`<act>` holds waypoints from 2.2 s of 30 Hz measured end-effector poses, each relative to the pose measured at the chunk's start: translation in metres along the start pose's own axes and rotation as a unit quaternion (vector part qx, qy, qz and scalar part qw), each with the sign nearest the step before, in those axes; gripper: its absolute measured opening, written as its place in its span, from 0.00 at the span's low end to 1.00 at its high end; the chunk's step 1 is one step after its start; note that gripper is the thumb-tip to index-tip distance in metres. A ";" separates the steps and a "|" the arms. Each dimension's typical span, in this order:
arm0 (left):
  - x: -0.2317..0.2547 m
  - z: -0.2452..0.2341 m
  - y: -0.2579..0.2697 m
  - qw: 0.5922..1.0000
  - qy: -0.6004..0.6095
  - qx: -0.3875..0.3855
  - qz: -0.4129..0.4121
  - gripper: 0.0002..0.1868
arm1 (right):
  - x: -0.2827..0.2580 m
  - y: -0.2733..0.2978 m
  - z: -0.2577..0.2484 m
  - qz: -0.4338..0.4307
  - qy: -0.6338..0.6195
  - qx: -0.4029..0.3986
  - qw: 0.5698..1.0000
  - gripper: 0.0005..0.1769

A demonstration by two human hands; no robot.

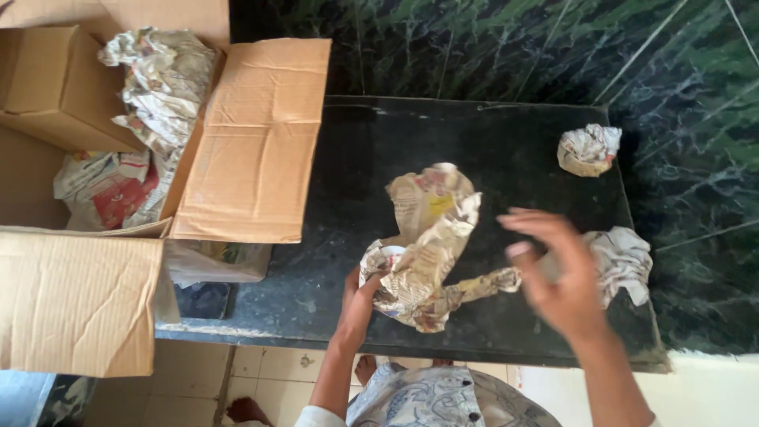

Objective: The person is unpacking several white bowls from newspaper wrapping inside a cardboard box and placing them on a counter.

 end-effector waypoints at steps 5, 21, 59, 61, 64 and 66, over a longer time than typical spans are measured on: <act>-0.029 -0.011 -0.016 0.999 -0.035 0.036 0.013 0.26 | -0.066 -0.016 0.065 -0.089 0.008 -0.151 0.984 0.37; -0.005 0.008 0.004 0.987 0.151 0.012 -0.060 0.25 | -0.042 0.014 0.076 -0.078 0.236 -0.170 0.954 0.06; -0.040 0.014 -0.053 0.986 -0.113 -0.119 0.000 0.25 | 0.112 -0.010 0.166 0.208 -0.064 -0.214 0.952 0.16; -0.040 0.010 -0.050 0.987 -0.140 -0.079 -0.024 0.25 | 0.114 -0.009 0.168 0.219 -0.006 -0.209 0.953 0.14; -0.056 0.003 -0.058 0.993 -0.088 -0.076 0.002 0.29 | 0.129 -0.007 0.181 0.161 -0.053 -0.187 0.968 0.12; -0.066 -0.002 -0.060 0.994 -0.083 -0.075 0.010 0.30 | 0.129 -0.003 0.185 0.193 -0.055 -0.193 0.960 0.12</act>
Point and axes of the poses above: each hand's wrist, its own y-axis away from the middle knuckle, its own z-axis out of the palm, x = y × z, the point moved 9 cm from there along -y, towards the middle knuckle, and after that the axes turned 13 degrees about -x, right-handed, at the moved point
